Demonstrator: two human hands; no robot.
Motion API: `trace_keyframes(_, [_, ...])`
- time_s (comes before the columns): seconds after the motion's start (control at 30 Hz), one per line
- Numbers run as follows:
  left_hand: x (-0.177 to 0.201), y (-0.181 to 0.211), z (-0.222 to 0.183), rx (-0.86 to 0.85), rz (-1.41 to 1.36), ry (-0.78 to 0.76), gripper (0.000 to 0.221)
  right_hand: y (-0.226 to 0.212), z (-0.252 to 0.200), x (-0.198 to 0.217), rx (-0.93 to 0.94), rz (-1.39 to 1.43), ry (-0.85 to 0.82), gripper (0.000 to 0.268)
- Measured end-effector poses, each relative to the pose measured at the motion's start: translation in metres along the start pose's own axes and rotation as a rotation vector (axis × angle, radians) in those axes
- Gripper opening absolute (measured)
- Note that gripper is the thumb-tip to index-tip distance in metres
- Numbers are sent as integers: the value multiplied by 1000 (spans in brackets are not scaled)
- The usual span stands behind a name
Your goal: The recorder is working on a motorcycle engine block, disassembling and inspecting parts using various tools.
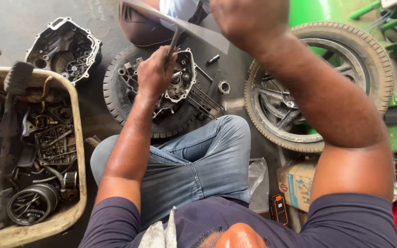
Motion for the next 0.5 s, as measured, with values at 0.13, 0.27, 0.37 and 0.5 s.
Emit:
trace_keyframes(0.13, [2,1,4,89,49,-194,18,-9,5,20,17,20,-59,16])
trace_keyframes(0.27, [8,12,7,-7,67,-168,19,-38,12,43,351,115,89,19])
trace_keyframes(0.37, [9,11,7,-37,84,-169,18,-51,22,43,393,77,108,7])
trace_keyframes(0.5, [9,1,7,34,-44,-170,14,-20,-3,-24,-108,-17,-653,54])
Point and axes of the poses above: each hand's wrist, its own z-axis towards the middle knuckle, its own x-axis out of the back of the hand, y = z × x, the point moved 4 cm from there along z, towards the middle knuckle, and after that the axes turned 11 degrees about z, right-handed, at the moved point
